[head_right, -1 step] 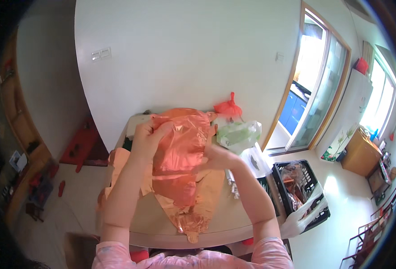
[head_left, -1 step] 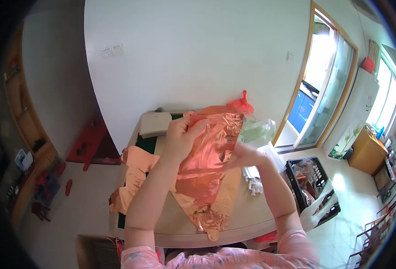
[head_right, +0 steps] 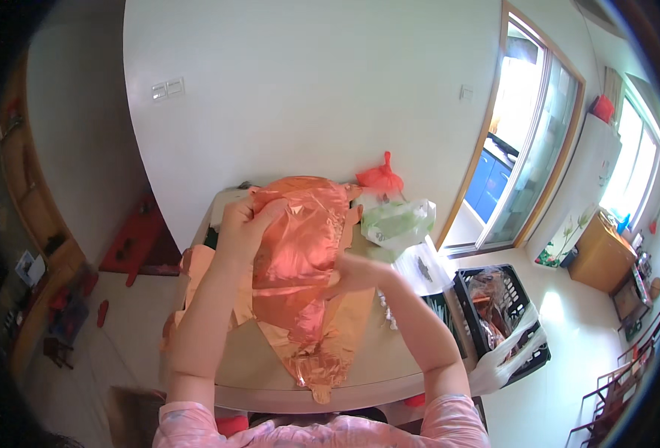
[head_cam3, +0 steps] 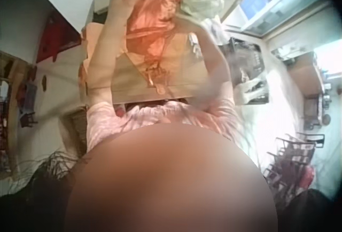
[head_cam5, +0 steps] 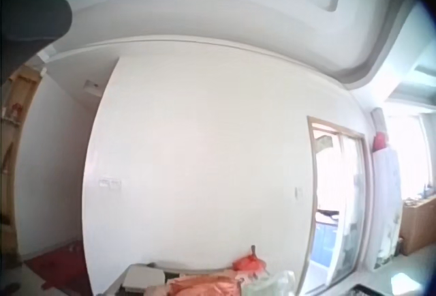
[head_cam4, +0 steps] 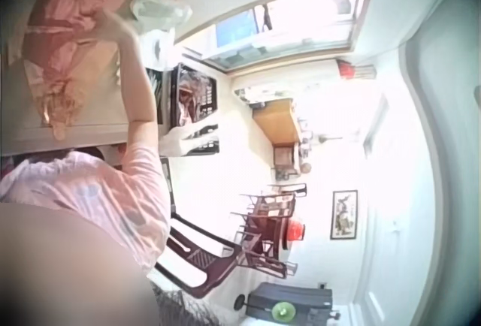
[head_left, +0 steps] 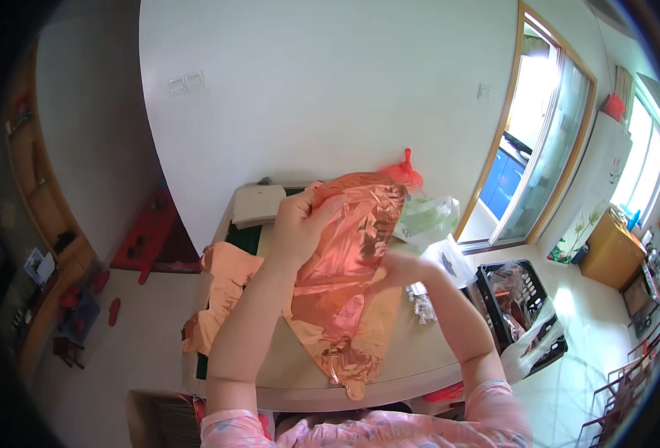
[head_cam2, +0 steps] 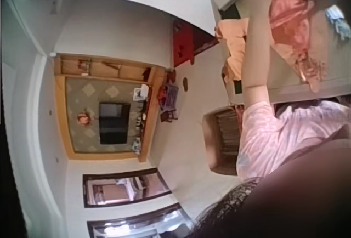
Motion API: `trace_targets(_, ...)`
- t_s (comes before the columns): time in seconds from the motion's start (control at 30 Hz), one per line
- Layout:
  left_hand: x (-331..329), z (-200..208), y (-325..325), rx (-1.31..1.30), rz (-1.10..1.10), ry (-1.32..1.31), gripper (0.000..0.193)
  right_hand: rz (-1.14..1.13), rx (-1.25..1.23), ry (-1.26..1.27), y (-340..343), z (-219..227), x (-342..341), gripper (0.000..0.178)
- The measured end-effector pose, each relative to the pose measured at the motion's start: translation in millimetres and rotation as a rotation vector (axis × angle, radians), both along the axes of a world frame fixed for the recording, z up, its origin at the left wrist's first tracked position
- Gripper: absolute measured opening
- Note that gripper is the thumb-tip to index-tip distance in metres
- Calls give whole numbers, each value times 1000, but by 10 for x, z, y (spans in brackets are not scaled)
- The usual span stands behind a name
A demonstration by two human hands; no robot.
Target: Folding a flat metallic balloon and placing it into a plastic packaging sleeve with a cardboard backing.
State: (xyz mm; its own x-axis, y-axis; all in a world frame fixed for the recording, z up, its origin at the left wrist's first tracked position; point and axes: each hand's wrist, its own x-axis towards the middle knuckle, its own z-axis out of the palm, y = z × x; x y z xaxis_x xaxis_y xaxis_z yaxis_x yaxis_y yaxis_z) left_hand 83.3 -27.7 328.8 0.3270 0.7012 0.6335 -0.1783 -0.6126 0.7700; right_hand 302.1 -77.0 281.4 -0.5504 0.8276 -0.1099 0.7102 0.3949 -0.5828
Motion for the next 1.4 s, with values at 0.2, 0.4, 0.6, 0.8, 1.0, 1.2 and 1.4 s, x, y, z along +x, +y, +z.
trace_targets(0.2,-148,-61,65,-19,84,102,19,-296,117,-153,335,-1290,-89,28)
trace_targets(0.4,-223,-692,-137,17,97,109,19,-527,304,141,850,-1732,551,20)
trace_targets(0.6,-407,-761,190,-89,208,-87,19,-412,211,94,938,-1533,746,20)
trace_targets(0.8,-410,-697,257,-89,178,-30,15,-514,380,62,969,-1625,721,20)
trace_targets(1.0,-307,-1421,-474,145,-38,242,32,-637,743,-104,1064,-2087,960,34)
trace_targets(1.2,-196,-2923,-914,401,7,492,38,-694,528,-446,1035,-2574,980,44)
trace_targets(1.4,-175,-3442,-1115,377,-20,658,34,-735,557,-369,774,-2888,807,55)
